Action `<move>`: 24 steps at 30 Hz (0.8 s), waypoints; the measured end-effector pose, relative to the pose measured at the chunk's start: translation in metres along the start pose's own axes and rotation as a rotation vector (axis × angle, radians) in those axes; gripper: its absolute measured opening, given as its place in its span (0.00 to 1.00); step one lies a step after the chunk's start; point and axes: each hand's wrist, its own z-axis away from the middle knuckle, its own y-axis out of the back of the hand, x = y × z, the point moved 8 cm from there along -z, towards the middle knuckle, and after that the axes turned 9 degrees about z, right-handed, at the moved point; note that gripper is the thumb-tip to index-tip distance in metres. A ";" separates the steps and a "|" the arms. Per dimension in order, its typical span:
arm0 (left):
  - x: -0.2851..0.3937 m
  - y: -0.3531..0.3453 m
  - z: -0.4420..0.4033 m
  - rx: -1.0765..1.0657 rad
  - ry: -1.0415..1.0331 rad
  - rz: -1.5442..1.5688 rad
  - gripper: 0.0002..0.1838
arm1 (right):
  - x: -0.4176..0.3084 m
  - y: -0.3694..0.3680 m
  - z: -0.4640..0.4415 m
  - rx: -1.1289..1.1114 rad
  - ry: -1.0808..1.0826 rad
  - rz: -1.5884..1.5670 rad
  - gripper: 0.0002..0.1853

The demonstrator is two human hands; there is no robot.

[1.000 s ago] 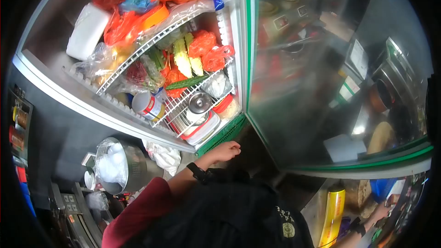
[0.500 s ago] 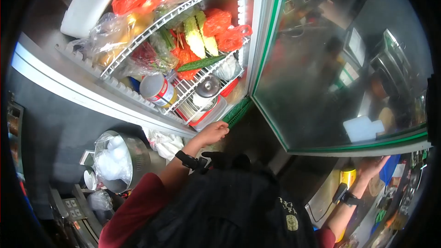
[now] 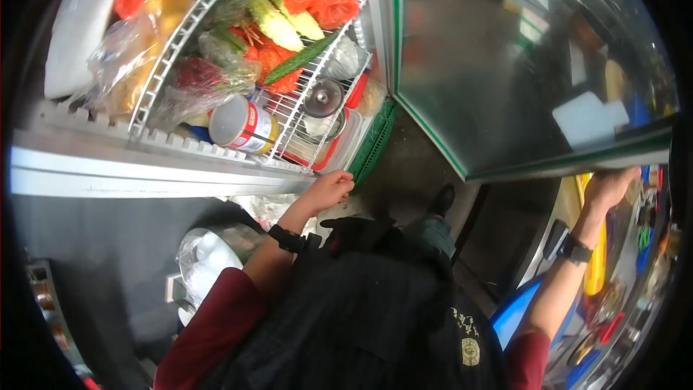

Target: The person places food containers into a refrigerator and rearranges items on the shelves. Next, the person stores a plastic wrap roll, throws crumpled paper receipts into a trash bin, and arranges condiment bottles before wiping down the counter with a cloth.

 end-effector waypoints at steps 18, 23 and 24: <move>-0.069 0.054 0.074 0.282 0.091 0.186 0.19 | 0.043 -0.219 0.201 -0.883 0.567 0.518 0.15; -0.101 0.054 0.102 0.325 0.222 0.193 0.20 | 0.122 -0.242 0.243 -1.231 0.331 0.450 0.13; -0.105 0.053 0.101 0.333 0.237 0.229 0.20 | 0.130 -0.239 0.243 -1.227 0.327 0.448 0.13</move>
